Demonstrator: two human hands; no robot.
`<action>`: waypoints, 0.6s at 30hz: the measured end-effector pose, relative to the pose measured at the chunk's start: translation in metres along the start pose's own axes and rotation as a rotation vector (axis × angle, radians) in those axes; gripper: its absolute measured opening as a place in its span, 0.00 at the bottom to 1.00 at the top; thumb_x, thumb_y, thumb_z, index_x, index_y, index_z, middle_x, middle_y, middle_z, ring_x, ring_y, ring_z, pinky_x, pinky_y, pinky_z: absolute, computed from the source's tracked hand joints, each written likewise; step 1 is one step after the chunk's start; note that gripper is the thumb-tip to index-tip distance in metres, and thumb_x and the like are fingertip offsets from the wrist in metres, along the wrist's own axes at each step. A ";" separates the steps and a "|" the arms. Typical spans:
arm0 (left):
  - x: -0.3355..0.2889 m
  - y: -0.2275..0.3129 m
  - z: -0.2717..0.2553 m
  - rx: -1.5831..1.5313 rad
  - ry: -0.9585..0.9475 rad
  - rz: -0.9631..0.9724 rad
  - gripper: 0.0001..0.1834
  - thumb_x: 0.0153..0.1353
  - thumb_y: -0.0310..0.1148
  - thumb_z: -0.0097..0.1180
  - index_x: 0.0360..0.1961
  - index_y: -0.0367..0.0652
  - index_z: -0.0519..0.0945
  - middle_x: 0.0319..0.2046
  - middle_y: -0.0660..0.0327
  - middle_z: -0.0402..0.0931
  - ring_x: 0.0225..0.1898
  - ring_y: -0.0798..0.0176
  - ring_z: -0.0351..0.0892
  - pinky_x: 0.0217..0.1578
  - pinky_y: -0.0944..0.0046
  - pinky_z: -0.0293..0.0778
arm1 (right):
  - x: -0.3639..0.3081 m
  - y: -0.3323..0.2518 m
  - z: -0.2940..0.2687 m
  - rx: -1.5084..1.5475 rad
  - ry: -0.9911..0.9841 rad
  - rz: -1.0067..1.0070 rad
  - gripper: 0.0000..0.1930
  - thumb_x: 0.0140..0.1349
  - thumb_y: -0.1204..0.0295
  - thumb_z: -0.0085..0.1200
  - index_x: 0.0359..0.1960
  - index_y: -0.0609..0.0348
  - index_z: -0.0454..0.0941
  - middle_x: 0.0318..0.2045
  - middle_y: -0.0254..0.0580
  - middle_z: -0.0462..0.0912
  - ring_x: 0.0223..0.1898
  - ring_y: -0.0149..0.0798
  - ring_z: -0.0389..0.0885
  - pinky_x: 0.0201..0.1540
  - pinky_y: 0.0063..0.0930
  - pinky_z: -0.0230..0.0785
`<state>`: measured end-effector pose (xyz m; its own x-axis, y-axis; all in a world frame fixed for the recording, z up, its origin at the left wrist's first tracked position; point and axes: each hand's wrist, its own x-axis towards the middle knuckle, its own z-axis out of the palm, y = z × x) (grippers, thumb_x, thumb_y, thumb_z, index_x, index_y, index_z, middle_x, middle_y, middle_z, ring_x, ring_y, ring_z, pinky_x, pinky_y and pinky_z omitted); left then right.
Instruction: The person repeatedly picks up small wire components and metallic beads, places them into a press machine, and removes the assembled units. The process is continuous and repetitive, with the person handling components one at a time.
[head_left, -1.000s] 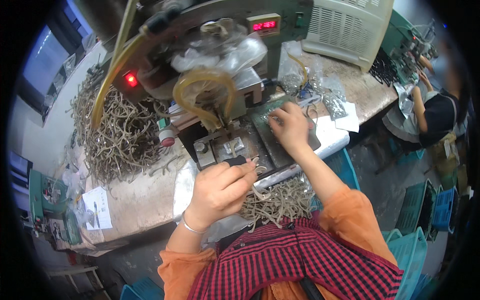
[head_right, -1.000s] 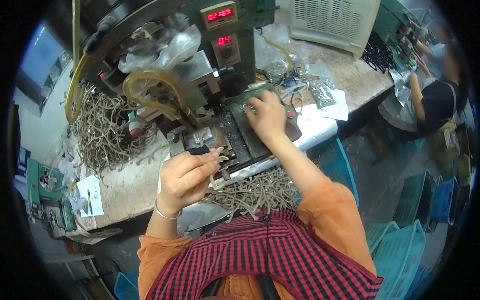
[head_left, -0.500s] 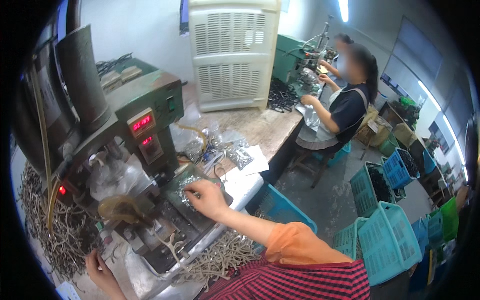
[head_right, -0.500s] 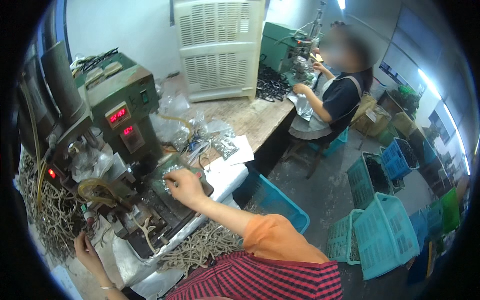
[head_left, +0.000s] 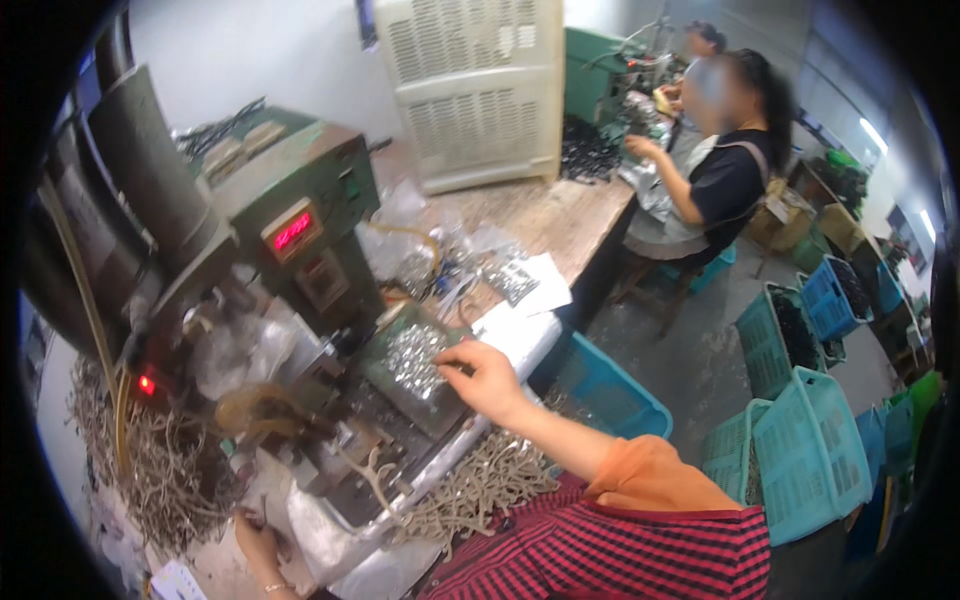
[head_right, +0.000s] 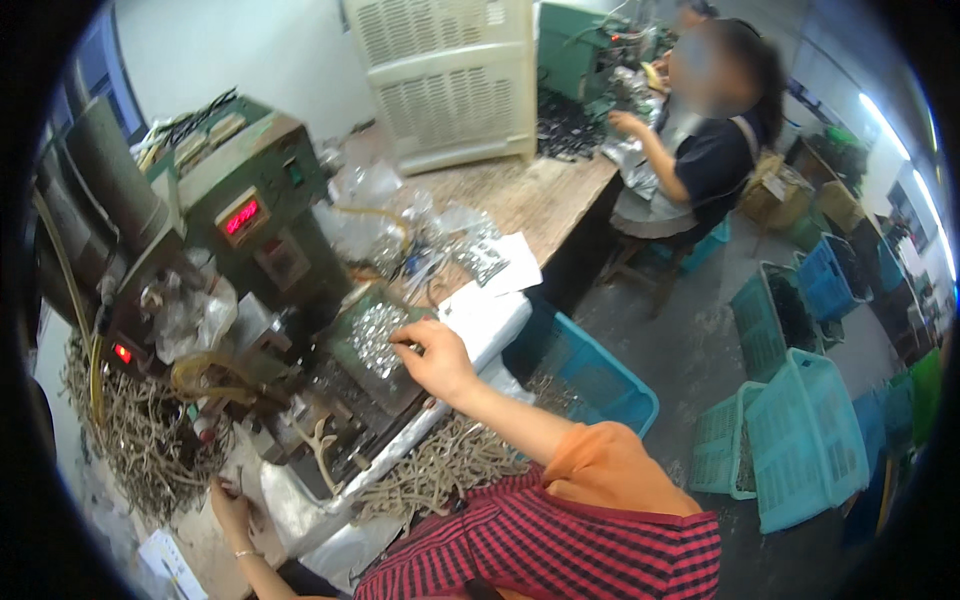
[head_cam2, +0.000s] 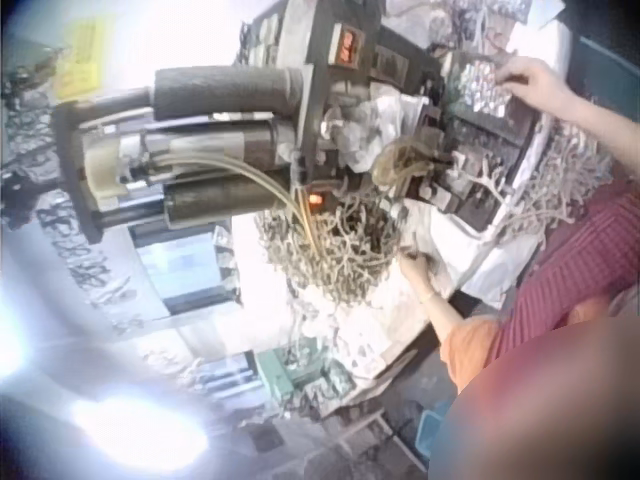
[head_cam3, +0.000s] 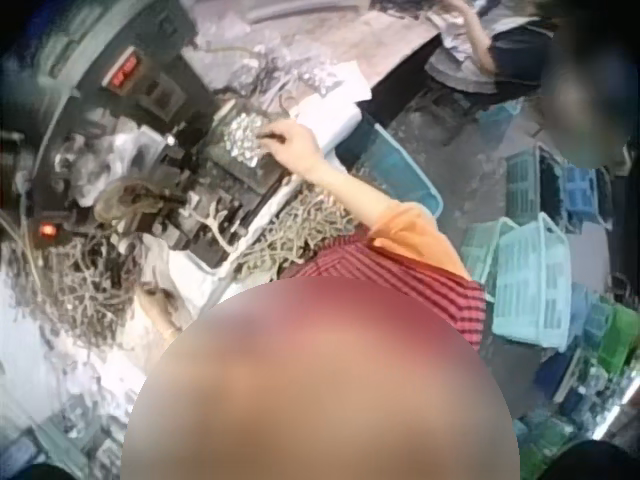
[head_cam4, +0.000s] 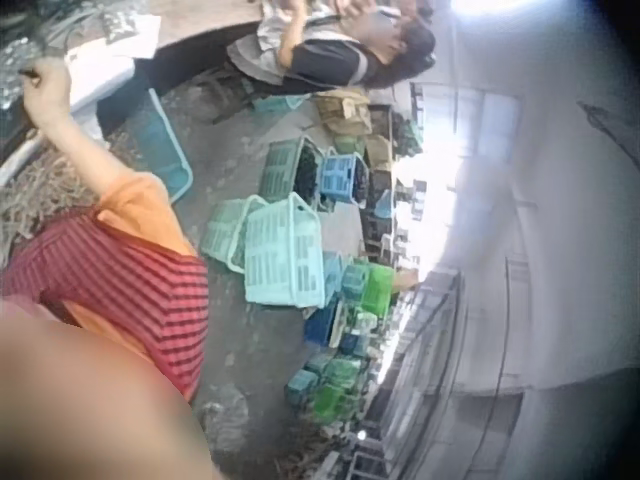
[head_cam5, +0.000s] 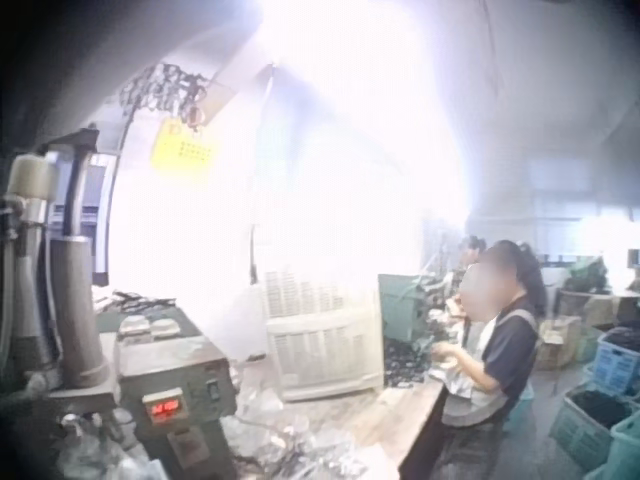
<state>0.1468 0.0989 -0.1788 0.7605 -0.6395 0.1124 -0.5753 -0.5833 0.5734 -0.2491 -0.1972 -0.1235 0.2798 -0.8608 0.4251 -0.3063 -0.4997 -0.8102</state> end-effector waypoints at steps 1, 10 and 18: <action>-0.006 -0.014 -0.003 -0.026 0.004 -0.069 0.16 0.50 0.12 0.53 0.41 0.33 0.73 0.31 0.53 0.75 0.30 0.56 0.76 0.35 0.60 0.73 | -0.001 -0.013 0.003 0.062 -0.012 -0.045 0.06 0.56 0.72 0.63 0.35 0.55 0.87 0.34 0.43 0.86 0.41 0.47 0.83 0.46 0.38 0.75; -0.032 0.095 0.002 0.203 0.454 0.440 0.05 0.59 0.24 0.64 0.36 0.38 0.83 0.47 0.51 0.79 0.48 0.48 0.79 0.50 0.57 0.73 | 0.012 -0.097 0.058 0.623 -0.382 0.054 0.19 0.55 0.81 0.64 0.50 0.67 0.76 0.36 0.36 0.83 0.41 0.29 0.81 0.48 0.23 0.72; -0.058 0.223 -0.059 -1.057 0.357 0.757 0.09 0.65 0.19 0.56 0.44 0.34 0.71 0.40 0.52 0.78 0.40 0.59 0.81 0.46 0.60 0.81 | 0.006 -0.114 0.061 0.859 -0.395 0.231 0.28 0.56 0.82 0.64 0.59 0.69 0.70 0.37 0.37 0.84 0.42 0.26 0.81 0.49 0.21 0.72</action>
<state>-0.0080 0.0351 -0.0094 0.4911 -0.3713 0.7880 -0.5025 0.6182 0.6045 -0.1567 -0.1389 -0.0533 0.6292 -0.7562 0.1795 0.3327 0.0533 -0.9415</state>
